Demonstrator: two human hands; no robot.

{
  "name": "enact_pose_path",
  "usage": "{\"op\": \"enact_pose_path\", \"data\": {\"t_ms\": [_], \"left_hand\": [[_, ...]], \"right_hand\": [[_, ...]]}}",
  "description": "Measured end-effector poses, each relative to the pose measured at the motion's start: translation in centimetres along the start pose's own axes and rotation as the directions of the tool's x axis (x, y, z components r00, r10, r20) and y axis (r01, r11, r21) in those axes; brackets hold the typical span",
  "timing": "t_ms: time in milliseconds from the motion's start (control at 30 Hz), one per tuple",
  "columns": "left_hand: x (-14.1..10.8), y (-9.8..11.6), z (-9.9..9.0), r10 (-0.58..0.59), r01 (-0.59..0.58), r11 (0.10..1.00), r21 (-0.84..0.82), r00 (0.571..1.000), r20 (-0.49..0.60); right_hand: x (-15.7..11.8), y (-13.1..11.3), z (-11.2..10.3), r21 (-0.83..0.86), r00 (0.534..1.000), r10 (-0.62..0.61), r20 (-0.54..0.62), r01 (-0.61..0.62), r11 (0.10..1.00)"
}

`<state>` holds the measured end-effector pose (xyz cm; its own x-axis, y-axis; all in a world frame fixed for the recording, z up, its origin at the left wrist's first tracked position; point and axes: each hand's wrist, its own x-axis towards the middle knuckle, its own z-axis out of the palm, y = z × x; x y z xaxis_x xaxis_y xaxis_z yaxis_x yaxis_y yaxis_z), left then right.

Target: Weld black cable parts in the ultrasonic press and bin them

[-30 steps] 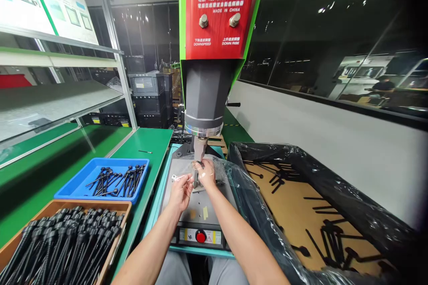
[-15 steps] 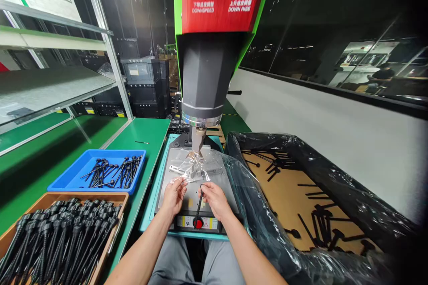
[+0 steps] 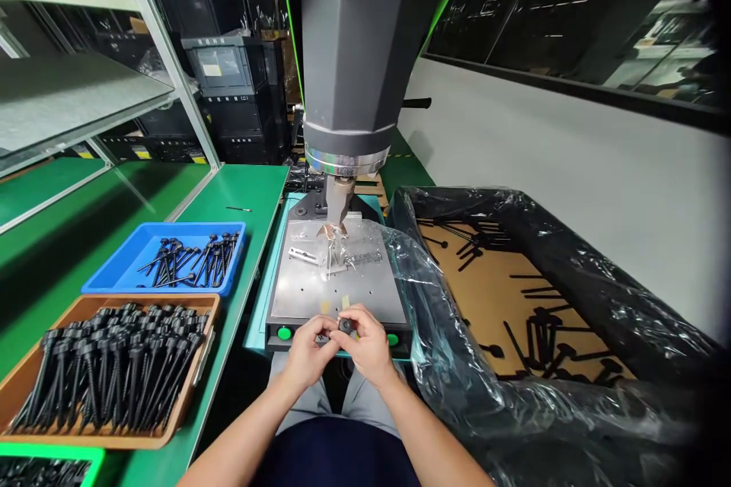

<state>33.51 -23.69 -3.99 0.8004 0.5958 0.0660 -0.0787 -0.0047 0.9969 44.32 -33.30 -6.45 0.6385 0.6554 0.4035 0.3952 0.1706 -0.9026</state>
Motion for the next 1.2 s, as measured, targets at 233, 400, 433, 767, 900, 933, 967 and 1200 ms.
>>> {"op": "enact_pose_path", "data": {"t_ms": [233, 400, 433, 767, 900, 933, 967, 1200], "left_hand": [[0.3, -0.9, -0.6, 0.007, -0.006, 0.999, 0.036, 1.0, -0.019], [-0.1, -1.0, -1.2, -0.045, 0.045, 0.999, -0.002, 0.997, -0.059], [-0.4, -0.9, -1.3, -0.057, 0.057, 0.998, -0.004, 0.996, -0.063], [-6.9, 2.9, -7.3, 0.007, 0.055, 0.935, 0.35, 0.985, -0.172], [-10.4, 5.7, -14.1, 0.069, 0.175, 0.918, 0.356, 0.813, -0.578], [-11.2, 6.4, -16.2, 0.086, 0.23, 0.896, 0.379, 0.749, -0.657], [-12.0, 6.9, -18.5, 0.121, 0.305, 0.851, 0.427, 0.678, -0.725], [-14.3, 7.9, -32.5, 0.155, 0.798, 0.313, 0.515, 0.492, -0.857]], "right_hand": [[0.0, -0.7, 0.5, -0.049, 1.0, -0.013, 0.02, 0.014, 0.999], [0.0, -0.7, 0.1, -0.039, 0.992, 0.02, 0.125, -0.016, 0.999], [-0.1, -0.6, 0.1, -0.052, 0.989, 0.036, 0.144, -0.029, 0.998], [-1.3, 1.6, 2.5, 0.153, 0.924, 0.209, 0.319, -0.268, 0.951], [-1.6, 2.6, 2.8, 0.143, 0.858, 0.337, 0.387, -0.417, 0.898], [-1.7, 2.8, 2.8, 0.129, 0.84, 0.365, 0.401, -0.446, 0.886], [-1.8, 3.1, 2.7, 0.119, 0.827, 0.384, 0.41, -0.466, 0.877], [-2.7, 4.5, 2.8, 0.089, 0.787, 0.408, 0.464, -0.499, 0.862]]}}
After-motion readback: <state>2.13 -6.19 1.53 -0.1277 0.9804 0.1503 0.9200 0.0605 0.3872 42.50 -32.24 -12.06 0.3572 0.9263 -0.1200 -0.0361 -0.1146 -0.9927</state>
